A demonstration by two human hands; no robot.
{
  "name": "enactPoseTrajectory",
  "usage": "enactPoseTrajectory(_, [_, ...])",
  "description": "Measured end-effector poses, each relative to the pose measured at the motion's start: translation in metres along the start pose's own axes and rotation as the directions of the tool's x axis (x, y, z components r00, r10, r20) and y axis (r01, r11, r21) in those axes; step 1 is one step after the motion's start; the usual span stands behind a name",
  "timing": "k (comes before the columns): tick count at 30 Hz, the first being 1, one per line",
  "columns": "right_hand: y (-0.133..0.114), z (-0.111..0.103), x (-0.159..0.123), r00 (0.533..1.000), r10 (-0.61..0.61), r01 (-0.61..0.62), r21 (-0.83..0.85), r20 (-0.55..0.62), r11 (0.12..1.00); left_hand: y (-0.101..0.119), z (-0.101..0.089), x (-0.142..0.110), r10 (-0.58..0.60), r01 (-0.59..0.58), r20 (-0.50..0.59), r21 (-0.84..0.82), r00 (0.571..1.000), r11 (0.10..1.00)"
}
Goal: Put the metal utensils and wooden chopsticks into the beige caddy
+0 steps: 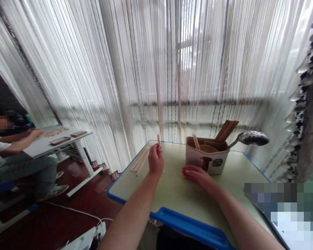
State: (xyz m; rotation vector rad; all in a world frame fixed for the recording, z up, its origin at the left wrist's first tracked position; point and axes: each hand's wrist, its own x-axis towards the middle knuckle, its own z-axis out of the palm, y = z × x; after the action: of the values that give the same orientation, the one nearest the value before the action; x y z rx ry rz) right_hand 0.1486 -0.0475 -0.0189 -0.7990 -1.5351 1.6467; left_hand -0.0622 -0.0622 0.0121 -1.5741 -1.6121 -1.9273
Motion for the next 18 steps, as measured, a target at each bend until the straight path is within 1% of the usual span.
enactPoseTrajectory(6, [-0.0022, 0.0021, -0.0003, 1.0, 0.004, -0.004, 0.005, -0.005, 1.0, 0.0017, -0.0001, 0.0011, -0.07, 0.07, -0.001, -0.024, 0.998, 0.997])
enactPoseTrajectory(9, [-0.0048, 0.0038, -0.0014, 1.0, 0.02, -0.019, 0.007, -0.023, 1.0, 0.0009, 0.0013, 0.0024, -0.141, 0.142, 0.014, -0.115, 0.99, 0.983])
enactPoseTrajectory(11, [-0.0053, 0.004, -0.0017, 0.999, 0.024, -0.024, 0.004, -0.032, 1.0, 0.0004, 0.0023, 0.0041, -0.217, 0.221, 0.041, -0.226, 0.975, 0.949])
enactPoseTrajectory(14, [-0.0038, 0.0031, -0.0011, 0.999, 0.02, -0.02, 0.005, -0.029, 1.0, -0.0002, 0.0032, 0.0073, -0.342, 0.356, 0.105, -0.37, 0.934, 0.858])
enactPoseTrajectory(16, [-0.0026, 0.0022, -0.0006, 1.0, 0.016, -0.016, 0.007, -0.019, 1.0, -0.0005, 0.0034, 0.0091, -0.395, 0.415, 0.139, -0.417, 0.908, 0.809])
enactPoseTrajectory(18, [-0.0019, 0.0015, -0.0003, 1.0, 0.019, -0.019, 0.004, -0.015, 1.0, -0.0009, 0.0034, 0.01, -0.42, 0.443, 0.154, -0.44, 0.894, 0.781])
